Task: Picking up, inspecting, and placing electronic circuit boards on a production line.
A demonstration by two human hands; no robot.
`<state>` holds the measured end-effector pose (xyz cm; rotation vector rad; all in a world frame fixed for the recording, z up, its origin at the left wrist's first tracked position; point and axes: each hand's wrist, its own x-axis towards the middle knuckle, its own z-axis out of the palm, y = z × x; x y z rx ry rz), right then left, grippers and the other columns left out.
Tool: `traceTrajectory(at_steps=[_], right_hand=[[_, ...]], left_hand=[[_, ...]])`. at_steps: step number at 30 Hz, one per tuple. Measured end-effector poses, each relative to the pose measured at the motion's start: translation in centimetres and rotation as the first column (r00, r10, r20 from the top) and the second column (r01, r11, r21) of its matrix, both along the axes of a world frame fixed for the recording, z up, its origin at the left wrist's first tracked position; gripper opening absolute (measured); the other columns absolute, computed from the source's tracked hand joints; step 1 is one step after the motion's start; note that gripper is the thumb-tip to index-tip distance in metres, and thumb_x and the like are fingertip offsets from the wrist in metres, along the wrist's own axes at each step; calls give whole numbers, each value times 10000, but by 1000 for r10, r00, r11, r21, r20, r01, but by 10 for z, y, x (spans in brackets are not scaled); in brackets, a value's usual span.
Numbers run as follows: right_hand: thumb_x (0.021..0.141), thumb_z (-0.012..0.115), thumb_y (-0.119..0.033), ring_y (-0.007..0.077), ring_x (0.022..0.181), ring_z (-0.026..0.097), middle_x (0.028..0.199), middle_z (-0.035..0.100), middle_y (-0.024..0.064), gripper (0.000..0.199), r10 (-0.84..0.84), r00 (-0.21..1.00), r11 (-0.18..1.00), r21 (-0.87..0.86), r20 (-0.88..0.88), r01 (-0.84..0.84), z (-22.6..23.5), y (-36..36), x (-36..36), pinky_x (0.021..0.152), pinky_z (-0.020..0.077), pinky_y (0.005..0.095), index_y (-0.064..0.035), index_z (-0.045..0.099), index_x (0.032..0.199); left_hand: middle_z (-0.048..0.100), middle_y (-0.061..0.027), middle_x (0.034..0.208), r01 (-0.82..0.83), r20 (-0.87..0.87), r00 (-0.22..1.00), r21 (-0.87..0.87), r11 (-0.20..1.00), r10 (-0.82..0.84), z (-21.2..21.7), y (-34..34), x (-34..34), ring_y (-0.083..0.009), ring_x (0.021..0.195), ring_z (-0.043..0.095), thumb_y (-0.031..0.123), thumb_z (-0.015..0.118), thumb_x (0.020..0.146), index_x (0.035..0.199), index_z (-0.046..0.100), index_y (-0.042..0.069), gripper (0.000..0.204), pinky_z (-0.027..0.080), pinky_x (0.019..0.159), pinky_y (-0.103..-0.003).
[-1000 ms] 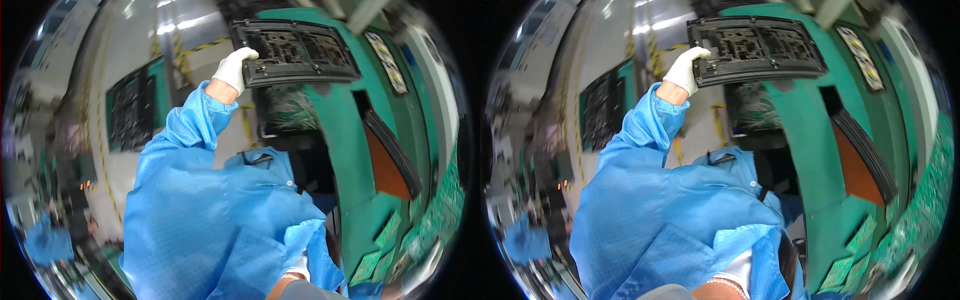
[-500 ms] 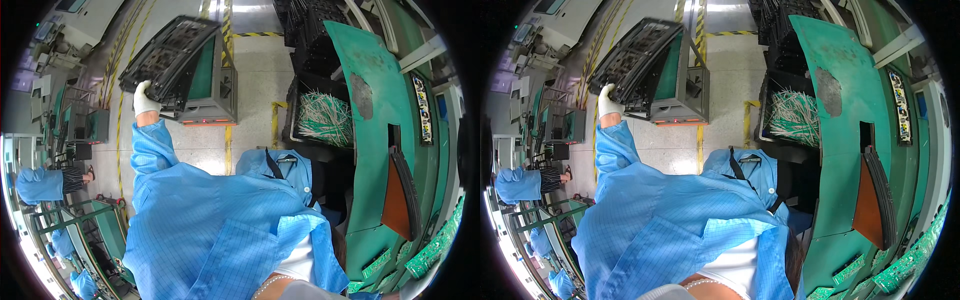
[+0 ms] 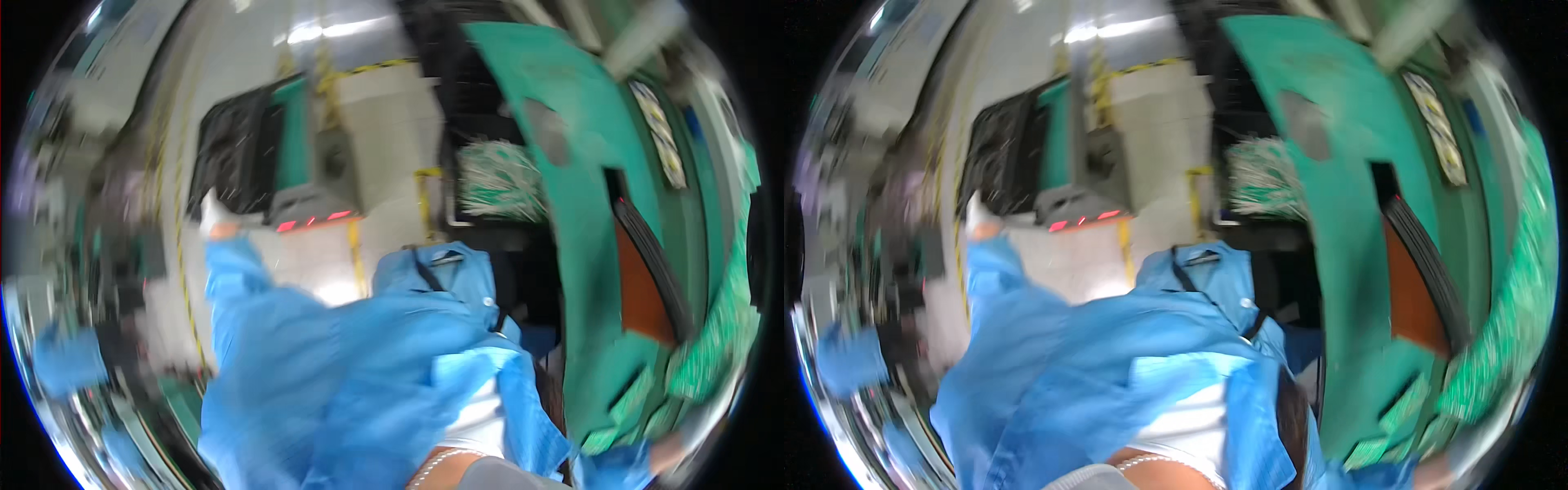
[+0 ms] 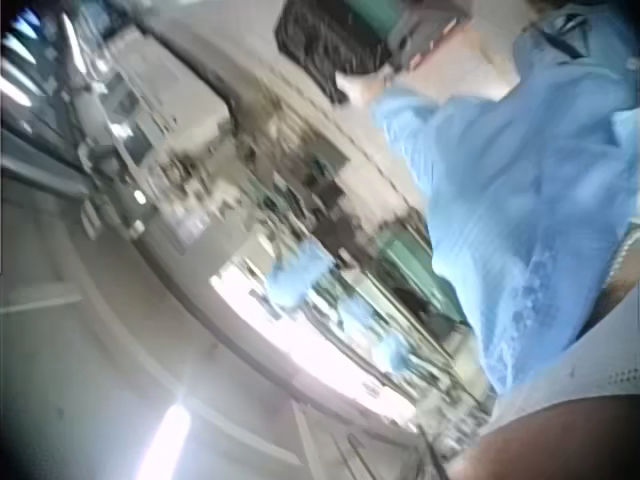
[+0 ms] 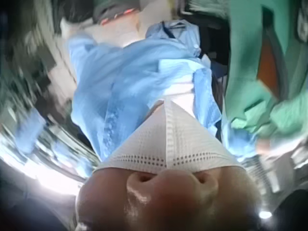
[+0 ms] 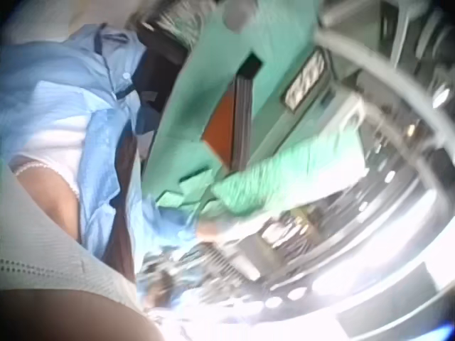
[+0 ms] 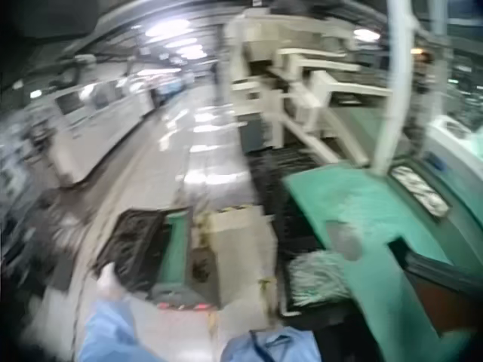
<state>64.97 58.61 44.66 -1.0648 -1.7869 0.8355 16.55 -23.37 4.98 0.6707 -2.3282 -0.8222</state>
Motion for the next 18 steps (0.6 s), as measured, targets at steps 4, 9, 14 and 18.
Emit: traceTrajectory(at_steps=[4, 9, 14, 18], right_hand=[[1035, 561, -268, 242, 1252, 589, 1373, 621, 161, 414, -119, 893, 935, 351, 435, -46, 13, -20, -17, 1099, 433, 343, 16, 645, 1323], [961, 714, -319, 120, 853, 601, 948, 688, 40, 339, 135, 836, 851, 370, 532, -372, 37, -24, -47, 808, 483, 264, 0, 725, 1074], [976, 656, -379, 277, 880, 694, 965, 722, 150, 384, -15, 801, 753, 534, 599, -385, 58, -23, -58, 831, 529, 365, -8, 735, 1036], [972, 680, -334, 273, 890, 665, 962, 713, 156, 369, -49, 751, 784, 491, 658, -379, 71, -7, -49, 833, 520, 378, 16, 707, 1088]], left_hand=[[663, -219, 1221, -393, -460, 855, -277, 877, 237, 98, 115, -15, -378, 1016, 664, 590, 812, 796, 1254, 632, -17, 781, 560, 873, -487], [661, -198, 1292, 840, -414, 366, -238, 487, -834, 237, 388, -11, -247, 1172, 638, 134, 658, 1004, 1322, 599, -94, 396, 500, 1030, -353], [440, -191, 1578, 791, -577, -443, 110, -602, -686, 317, 624, 45, -320, 1473, 408, 68, 779, 840, 1572, 344, 7, 854, 323, 1220, -437], [669, -111, 1286, 479, -619, -583, 261, -838, -526, 348, 746, 87, -172, 1135, 626, 95, 776, 891, 1361, 585, -28, 522, 493, 998, -327]])
